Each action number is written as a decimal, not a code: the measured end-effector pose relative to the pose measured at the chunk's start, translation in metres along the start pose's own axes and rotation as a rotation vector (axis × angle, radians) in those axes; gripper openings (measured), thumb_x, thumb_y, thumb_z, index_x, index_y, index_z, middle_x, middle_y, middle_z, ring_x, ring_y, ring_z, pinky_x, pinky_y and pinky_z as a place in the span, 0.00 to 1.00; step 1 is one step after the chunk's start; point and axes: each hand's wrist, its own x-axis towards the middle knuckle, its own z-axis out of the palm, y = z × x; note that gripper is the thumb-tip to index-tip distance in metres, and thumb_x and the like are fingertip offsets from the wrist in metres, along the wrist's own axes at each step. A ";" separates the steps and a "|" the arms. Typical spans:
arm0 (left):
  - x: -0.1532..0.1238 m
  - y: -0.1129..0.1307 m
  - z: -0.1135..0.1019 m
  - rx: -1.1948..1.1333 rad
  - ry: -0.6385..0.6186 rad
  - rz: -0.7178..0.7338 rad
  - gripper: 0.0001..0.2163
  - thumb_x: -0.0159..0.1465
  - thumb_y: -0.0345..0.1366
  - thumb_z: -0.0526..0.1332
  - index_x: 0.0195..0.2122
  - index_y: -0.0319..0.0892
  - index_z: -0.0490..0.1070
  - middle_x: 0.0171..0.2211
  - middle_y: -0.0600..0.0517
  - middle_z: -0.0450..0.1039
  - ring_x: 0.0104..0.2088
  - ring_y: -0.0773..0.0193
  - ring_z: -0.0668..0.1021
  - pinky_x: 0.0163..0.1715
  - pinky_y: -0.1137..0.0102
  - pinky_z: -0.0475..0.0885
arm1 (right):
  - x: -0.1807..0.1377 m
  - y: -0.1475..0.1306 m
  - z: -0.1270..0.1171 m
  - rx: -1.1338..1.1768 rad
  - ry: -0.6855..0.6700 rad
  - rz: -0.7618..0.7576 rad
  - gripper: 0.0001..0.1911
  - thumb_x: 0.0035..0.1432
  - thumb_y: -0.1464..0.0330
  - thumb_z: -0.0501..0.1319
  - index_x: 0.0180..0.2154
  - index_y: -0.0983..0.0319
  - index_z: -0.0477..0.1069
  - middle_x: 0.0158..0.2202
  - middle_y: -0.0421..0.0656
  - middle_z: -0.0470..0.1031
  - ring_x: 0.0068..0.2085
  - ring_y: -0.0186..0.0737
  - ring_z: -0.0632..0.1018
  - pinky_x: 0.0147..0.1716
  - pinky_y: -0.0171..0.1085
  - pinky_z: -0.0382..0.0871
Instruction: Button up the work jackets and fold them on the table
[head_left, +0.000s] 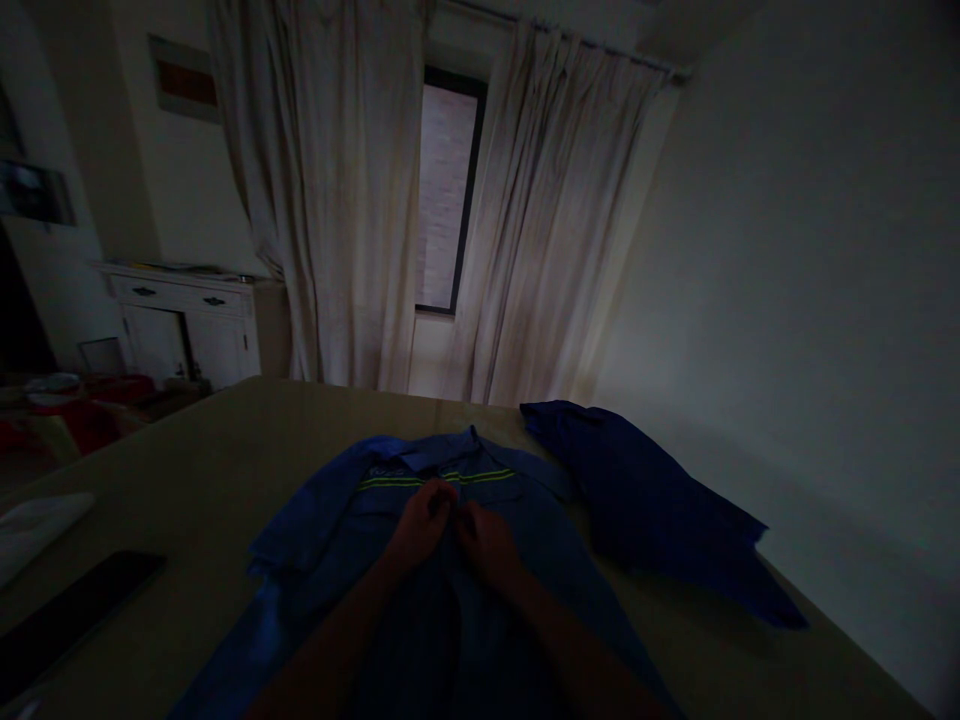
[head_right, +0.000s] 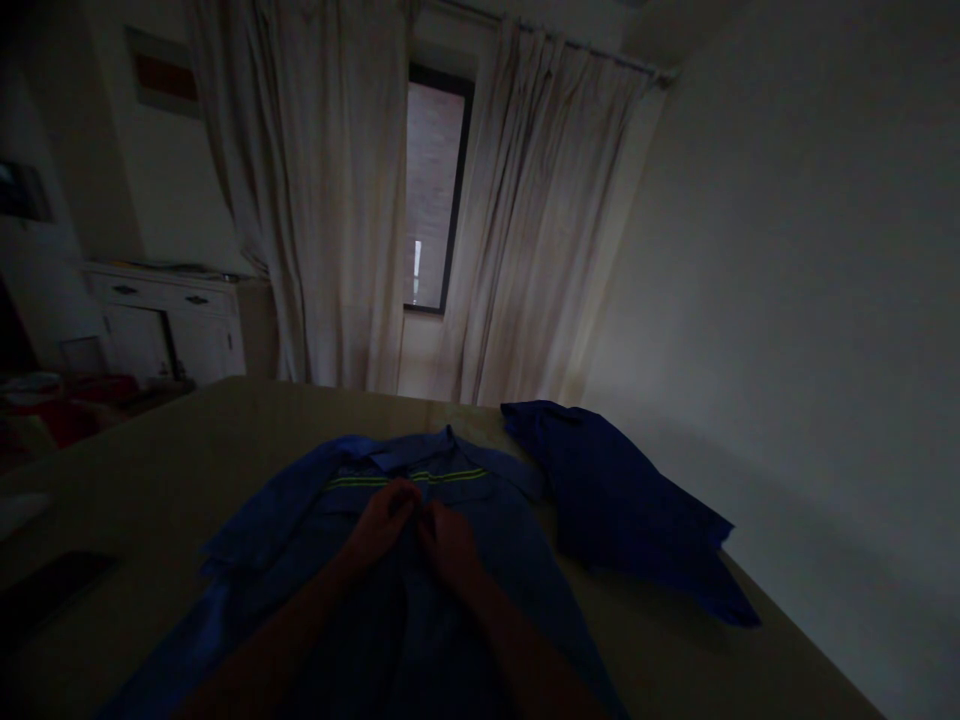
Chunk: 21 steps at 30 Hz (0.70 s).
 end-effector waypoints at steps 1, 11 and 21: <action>0.000 0.000 0.000 0.005 0.001 -0.003 0.07 0.62 0.37 0.58 0.38 0.44 0.74 0.37 0.49 0.80 0.41 0.57 0.81 0.45 0.64 0.74 | 0.000 0.000 0.000 0.009 0.006 -0.005 0.10 0.69 0.66 0.56 0.45 0.62 0.75 0.41 0.46 0.82 0.40 0.41 0.81 0.37 0.34 0.65; 0.001 -0.003 0.000 0.022 0.021 -0.003 0.08 0.60 0.36 0.59 0.39 0.43 0.75 0.38 0.48 0.81 0.41 0.57 0.82 0.45 0.62 0.76 | 0.001 0.007 0.001 0.119 0.020 -0.068 0.09 0.66 0.64 0.62 0.44 0.62 0.73 0.38 0.44 0.82 0.37 0.40 0.80 0.36 0.34 0.65; 0.001 -0.009 0.000 0.033 0.026 -0.010 0.07 0.62 0.36 0.60 0.38 0.44 0.76 0.37 0.49 0.82 0.40 0.56 0.82 0.44 0.62 0.77 | 0.000 0.001 0.001 0.046 0.000 -0.020 0.08 0.64 0.66 0.61 0.44 0.61 0.73 0.39 0.43 0.81 0.39 0.41 0.80 0.36 0.34 0.63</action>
